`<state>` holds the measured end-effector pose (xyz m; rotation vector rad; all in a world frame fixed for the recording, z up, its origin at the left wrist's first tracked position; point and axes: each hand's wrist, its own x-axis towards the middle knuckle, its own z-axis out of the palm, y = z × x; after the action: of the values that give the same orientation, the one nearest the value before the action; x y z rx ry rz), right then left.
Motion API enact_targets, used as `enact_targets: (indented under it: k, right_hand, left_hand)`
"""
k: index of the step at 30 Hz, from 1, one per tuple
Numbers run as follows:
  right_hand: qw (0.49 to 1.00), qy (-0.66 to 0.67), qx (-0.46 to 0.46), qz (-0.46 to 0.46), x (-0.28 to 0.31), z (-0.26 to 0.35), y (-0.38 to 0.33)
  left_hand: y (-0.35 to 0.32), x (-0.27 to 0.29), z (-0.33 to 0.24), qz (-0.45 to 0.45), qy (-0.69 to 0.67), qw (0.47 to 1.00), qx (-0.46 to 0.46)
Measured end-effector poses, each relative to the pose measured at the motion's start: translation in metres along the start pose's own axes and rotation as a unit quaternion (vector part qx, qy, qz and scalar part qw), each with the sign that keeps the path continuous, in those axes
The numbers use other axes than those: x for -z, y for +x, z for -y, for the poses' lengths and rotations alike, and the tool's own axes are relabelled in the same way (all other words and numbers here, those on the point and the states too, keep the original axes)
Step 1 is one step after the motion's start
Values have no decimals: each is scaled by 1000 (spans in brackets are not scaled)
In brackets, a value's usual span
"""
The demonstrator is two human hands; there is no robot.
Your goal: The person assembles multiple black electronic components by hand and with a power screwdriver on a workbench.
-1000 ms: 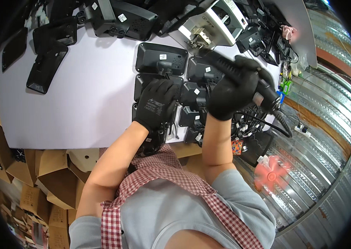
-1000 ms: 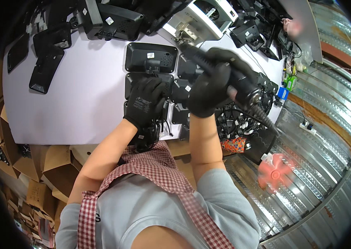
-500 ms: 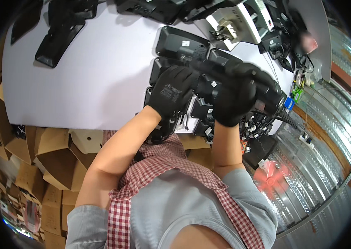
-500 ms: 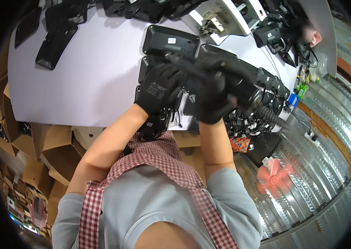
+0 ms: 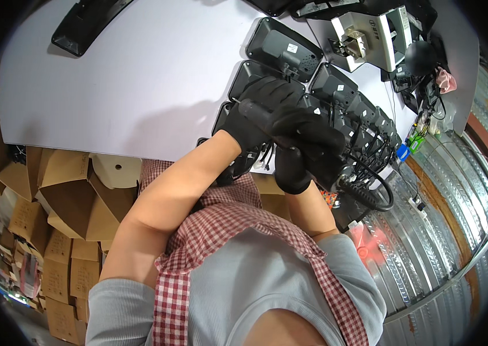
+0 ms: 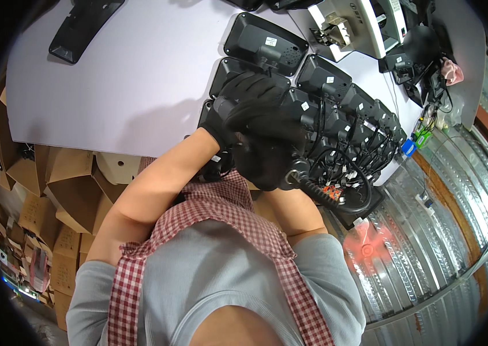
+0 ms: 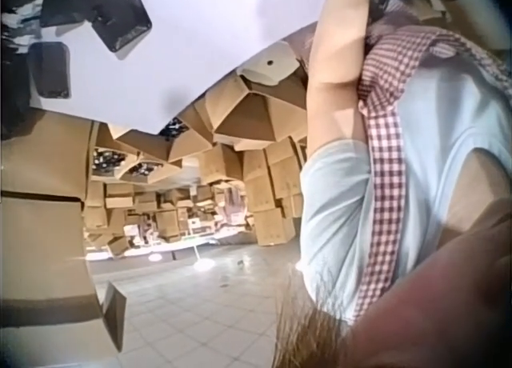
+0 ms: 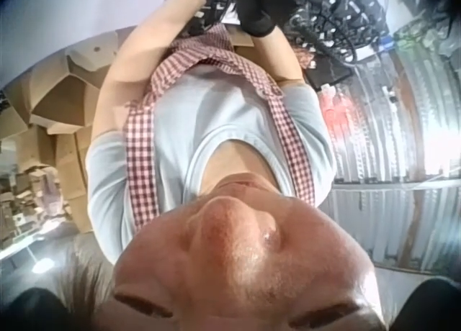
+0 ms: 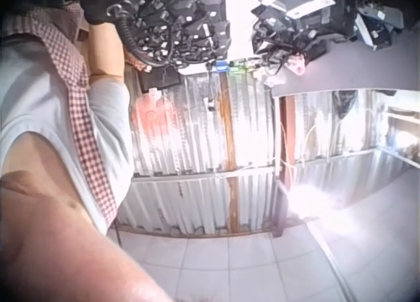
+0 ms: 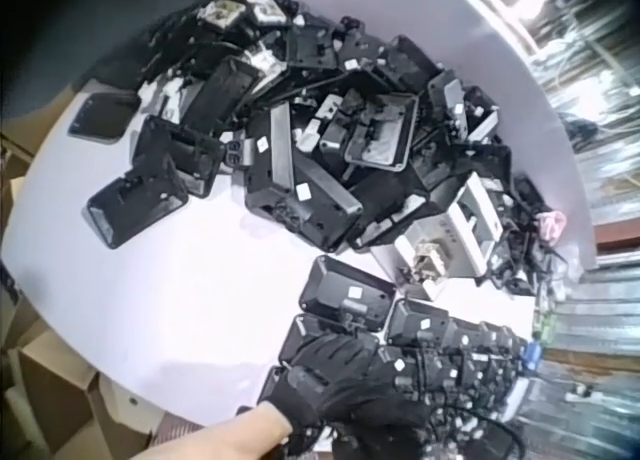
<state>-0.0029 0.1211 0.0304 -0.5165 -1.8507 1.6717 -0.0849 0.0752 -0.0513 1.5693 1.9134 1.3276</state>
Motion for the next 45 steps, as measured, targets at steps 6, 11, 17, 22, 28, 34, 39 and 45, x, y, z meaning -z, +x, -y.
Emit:
enact_targets:
  k: [6,11,17,22,28,34,39,45]
  right_hand:
    - [986,-93,35,134,-19,35,28]
    - [973,-43,121,193,-30,24,19]
    - [976,-33,105,187,-23,18,20]
    - [986,-21,78,144,-21,22,24]
    - [984,12,82,157,-12,12,21]
    - [951,-45,173,251,-13,16,23]
    - [941,-15,170,294,7,20,24]
    - [997,53,54,24,-1,16,5]
  left_hand:
    - [-4,-11,4,6,55,998,10]
    - [4,-6,-2,37,52,998,20]
    - [-3,-7,5,18,55,998,16]
    - [3,-10,2,31,48,998,23]
    - [1,-8,1,36,49,998,17]
    - [5,-3,-3,47,39,997,42]
    - [7,0,-3,58,29,997,38]
    - [8,-10,2,33,22,999,17]
